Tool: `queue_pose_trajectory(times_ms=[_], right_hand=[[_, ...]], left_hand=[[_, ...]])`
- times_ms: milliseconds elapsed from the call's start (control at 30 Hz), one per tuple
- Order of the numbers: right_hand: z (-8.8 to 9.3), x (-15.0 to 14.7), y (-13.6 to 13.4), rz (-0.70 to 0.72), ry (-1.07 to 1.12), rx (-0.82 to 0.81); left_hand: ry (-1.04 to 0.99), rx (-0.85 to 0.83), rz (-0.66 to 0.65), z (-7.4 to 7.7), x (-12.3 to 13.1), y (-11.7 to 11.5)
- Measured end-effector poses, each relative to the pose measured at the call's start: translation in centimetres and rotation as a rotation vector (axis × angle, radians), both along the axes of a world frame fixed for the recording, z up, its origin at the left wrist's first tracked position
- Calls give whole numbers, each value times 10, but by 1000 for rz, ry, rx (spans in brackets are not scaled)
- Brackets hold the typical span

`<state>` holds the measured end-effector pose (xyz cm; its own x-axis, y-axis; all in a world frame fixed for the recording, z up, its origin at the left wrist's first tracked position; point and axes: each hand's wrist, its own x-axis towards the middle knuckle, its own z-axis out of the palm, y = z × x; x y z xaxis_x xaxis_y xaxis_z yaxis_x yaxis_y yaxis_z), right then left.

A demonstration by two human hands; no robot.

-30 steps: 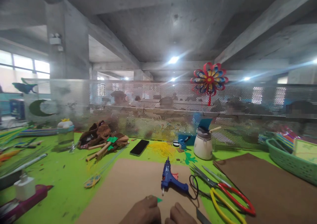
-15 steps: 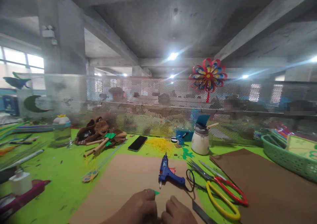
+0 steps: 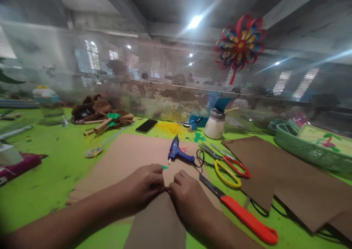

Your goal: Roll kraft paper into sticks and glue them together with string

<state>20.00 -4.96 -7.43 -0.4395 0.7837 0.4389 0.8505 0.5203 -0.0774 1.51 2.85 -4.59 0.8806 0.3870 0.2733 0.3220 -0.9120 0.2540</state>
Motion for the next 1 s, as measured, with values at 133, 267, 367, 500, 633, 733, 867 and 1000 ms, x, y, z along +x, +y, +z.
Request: queue_pose_trajectory(times_ms=[133,267,367,500,633,733,867,1000], right_hand=[[6,3,1,6,-13,-44],[12,5,0,24,1,-85],[16,6,-1,29,2,-107],[18,7,0,51,-8,-109],[20,7,1,55,-18,-109],[20,4,0,21,-38,-98],[14,-4,-2,-46,-51,-20],[8,-8,-1,-67,-34,22]], left_hand=[[-7,-130,-13,5,-4,0],[-29,-182,29,11,-11,-4],[-22,-191,33,12,-13,-5],[-30,-151,38,9,-11,-4],[-21,-116,23,6,-10,-2],[-12,-104,35,5,-8,-1],[11,-78,40,6,-6,0],[21,-94,9,12,-5,-1]])
